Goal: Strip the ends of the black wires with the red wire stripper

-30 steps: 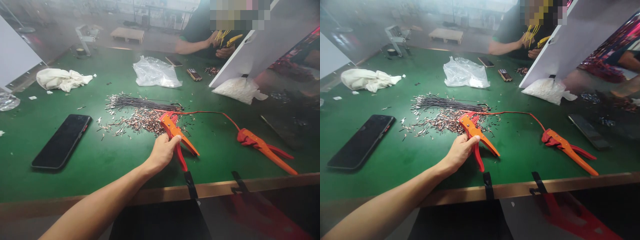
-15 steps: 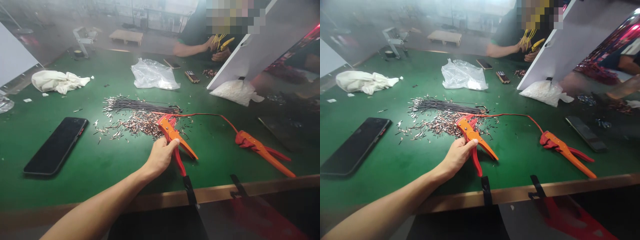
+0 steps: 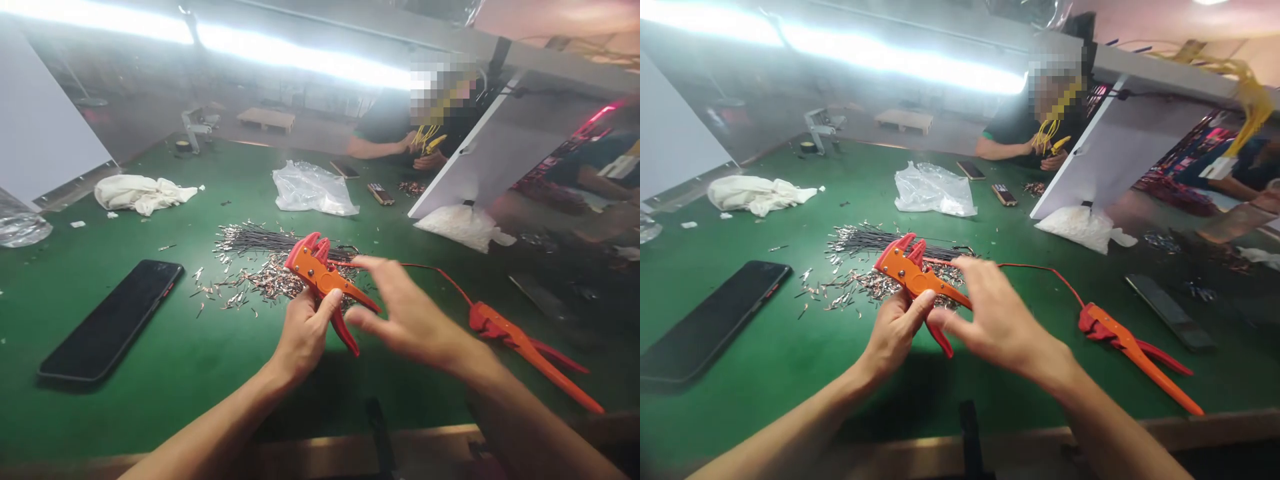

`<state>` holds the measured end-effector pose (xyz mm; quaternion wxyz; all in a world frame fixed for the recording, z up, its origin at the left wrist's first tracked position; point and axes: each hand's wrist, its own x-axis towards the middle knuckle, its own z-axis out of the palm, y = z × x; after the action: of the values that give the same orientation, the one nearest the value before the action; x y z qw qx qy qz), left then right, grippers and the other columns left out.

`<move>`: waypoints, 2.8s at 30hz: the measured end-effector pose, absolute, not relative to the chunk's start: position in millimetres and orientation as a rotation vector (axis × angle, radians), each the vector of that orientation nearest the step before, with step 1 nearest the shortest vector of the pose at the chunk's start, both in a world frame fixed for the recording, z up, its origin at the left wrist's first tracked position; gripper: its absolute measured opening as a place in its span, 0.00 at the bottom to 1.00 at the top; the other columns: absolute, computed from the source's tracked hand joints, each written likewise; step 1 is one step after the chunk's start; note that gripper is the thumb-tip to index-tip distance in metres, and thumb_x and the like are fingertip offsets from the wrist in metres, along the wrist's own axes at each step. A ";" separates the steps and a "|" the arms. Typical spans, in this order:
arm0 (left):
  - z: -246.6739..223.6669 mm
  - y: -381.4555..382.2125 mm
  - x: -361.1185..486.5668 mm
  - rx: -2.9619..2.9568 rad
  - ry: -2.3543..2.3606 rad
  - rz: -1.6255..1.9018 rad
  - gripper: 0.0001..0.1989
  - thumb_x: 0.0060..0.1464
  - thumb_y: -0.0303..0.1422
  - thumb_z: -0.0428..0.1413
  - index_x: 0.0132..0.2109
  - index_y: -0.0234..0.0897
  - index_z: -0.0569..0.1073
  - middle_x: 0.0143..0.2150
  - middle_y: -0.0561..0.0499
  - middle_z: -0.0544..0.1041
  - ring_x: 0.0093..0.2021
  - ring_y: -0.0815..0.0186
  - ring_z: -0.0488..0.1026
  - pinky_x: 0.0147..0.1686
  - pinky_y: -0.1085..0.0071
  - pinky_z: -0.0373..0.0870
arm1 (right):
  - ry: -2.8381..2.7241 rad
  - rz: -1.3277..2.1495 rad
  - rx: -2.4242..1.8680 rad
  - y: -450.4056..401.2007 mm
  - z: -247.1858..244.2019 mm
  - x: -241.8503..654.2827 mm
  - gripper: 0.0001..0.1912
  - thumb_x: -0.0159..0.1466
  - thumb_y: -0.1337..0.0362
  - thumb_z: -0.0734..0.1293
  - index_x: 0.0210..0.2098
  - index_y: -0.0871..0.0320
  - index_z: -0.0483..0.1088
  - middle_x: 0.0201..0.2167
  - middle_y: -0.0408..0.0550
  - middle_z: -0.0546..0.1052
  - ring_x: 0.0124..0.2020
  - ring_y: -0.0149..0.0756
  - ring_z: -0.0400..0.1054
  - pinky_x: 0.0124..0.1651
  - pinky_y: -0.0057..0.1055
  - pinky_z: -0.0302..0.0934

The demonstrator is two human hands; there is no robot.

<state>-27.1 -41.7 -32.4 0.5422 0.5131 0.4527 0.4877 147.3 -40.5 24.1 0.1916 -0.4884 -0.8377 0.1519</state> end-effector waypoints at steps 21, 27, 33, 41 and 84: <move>-26.6 -10.8 -54.4 2.433 1.545 1.056 0.11 0.65 0.28 0.43 0.45 0.38 0.70 0.32 0.51 0.75 0.31 0.65 0.73 0.32 0.71 0.68 | -0.644 2.077 -0.693 -25.1 -2.5 177.2 0.25 0.53 0.67 0.59 0.52 0.57 0.65 0.37 0.51 0.76 0.39 0.45 0.72 0.49 0.47 0.61; -36.7 -15.2 -58.3 2.563 1.646 1.315 0.15 0.63 0.24 0.47 0.56 0.36 0.64 0.32 0.52 0.77 0.28 0.71 0.73 0.29 0.77 0.66 | -0.772 2.145 -0.496 -38.1 -29.9 170.5 0.28 0.59 0.63 0.58 0.58 0.61 0.61 0.33 0.53 0.74 0.35 0.47 0.71 0.38 0.43 0.62; -37.3 -16.5 -66.9 2.742 1.718 1.305 0.15 0.60 0.20 0.45 0.51 0.38 0.67 0.26 0.56 0.68 0.25 0.70 0.64 0.25 0.76 0.60 | -0.883 2.328 -0.468 -43.4 -49.7 175.9 0.23 0.56 0.58 0.63 0.48 0.65 0.68 0.32 0.51 0.72 0.33 0.43 0.70 0.36 0.39 0.62; -31.9 -17.3 -80.9 2.799 1.854 1.198 0.21 0.56 0.16 0.46 0.54 0.36 0.70 0.26 0.55 0.68 0.27 0.68 0.64 0.27 0.74 0.60 | -0.730 2.466 -0.312 -52.9 -65.0 162.9 0.24 0.50 0.60 0.64 0.46 0.62 0.66 0.31 0.49 0.70 0.31 0.40 0.69 0.39 0.44 0.64; -48.1 -53.2 -35.7 2.515 1.221 1.262 0.08 0.59 0.21 0.52 0.35 0.38 0.70 0.25 0.54 0.73 0.27 0.69 0.69 0.28 0.72 0.67 | -0.536 2.557 -0.048 -64.0 -61.2 150.7 0.18 0.58 0.50 0.59 0.31 0.60 0.65 0.16 0.40 0.70 0.14 0.28 0.61 0.21 0.24 0.54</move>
<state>-35.7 -53.2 -48.1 0.0370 0.8194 0.3978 0.4112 150.7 -64.0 -61.2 0.2612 -0.0176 -0.1979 0.9446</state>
